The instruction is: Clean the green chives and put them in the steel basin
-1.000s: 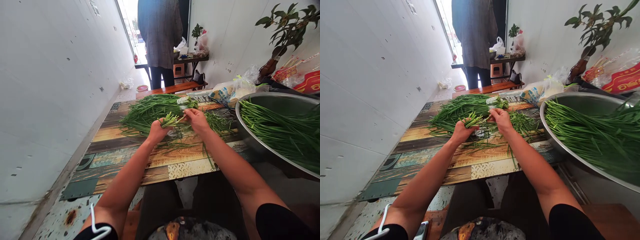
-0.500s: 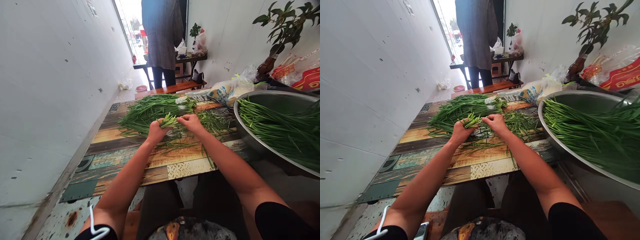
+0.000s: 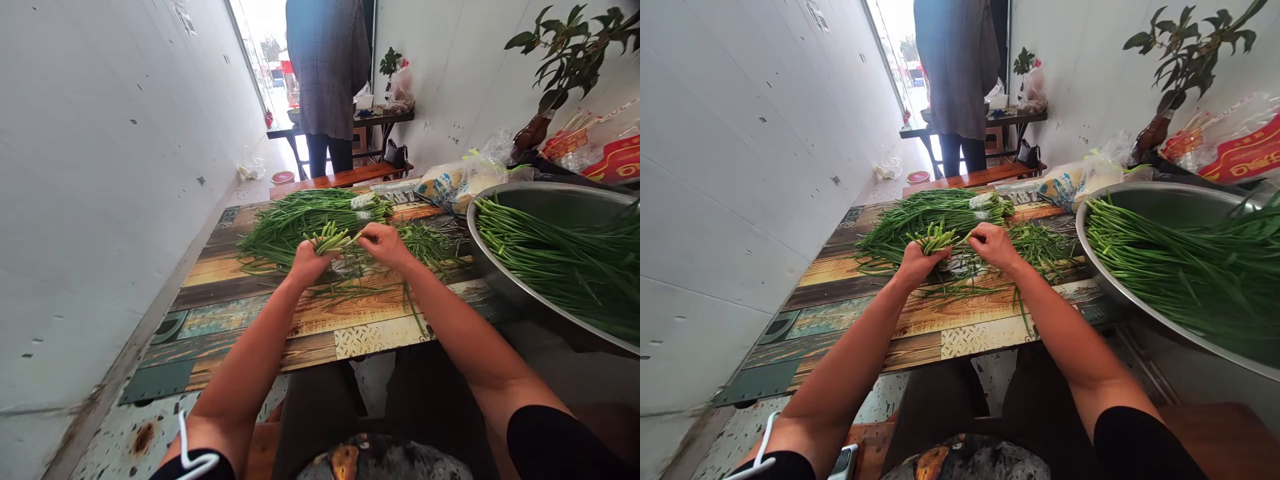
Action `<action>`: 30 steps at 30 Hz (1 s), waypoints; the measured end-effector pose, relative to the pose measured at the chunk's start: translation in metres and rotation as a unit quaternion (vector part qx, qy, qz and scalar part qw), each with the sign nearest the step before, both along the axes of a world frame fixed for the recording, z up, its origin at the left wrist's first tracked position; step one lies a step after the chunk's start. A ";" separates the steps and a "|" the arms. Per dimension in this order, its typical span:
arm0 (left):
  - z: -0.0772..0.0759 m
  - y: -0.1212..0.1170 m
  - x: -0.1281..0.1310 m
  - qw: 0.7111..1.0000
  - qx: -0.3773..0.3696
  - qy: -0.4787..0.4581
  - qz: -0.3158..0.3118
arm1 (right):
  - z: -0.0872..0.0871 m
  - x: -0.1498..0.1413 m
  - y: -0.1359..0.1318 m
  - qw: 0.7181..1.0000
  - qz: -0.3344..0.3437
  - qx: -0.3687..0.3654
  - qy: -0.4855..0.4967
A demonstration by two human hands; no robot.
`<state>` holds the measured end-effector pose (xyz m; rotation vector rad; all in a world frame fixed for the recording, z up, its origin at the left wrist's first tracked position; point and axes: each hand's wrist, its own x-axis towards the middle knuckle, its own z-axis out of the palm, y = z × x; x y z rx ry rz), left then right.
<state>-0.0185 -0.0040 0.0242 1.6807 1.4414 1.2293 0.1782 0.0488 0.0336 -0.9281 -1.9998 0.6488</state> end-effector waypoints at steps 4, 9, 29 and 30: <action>0.001 -0.001 -0.001 1.000 0.002 0.005 -0.004 | 0.002 0.007 0.004 0.982 -0.183 0.040 -0.027; -0.001 0.000 -0.002 1.000 -0.001 0.005 -0.001 | 0.002 0.022 0.015 0.969 -0.232 -0.033 -0.080; -0.004 0.001 0.004 0.993 0.063 -0.038 0.095 | 0.006 0.000 -0.007 0.950 0.024 -0.266 0.162; -0.004 0.001 0.004 0.995 0.062 -0.024 0.074 | 0.005 -0.002 -0.008 0.948 0.033 -0.270 0.164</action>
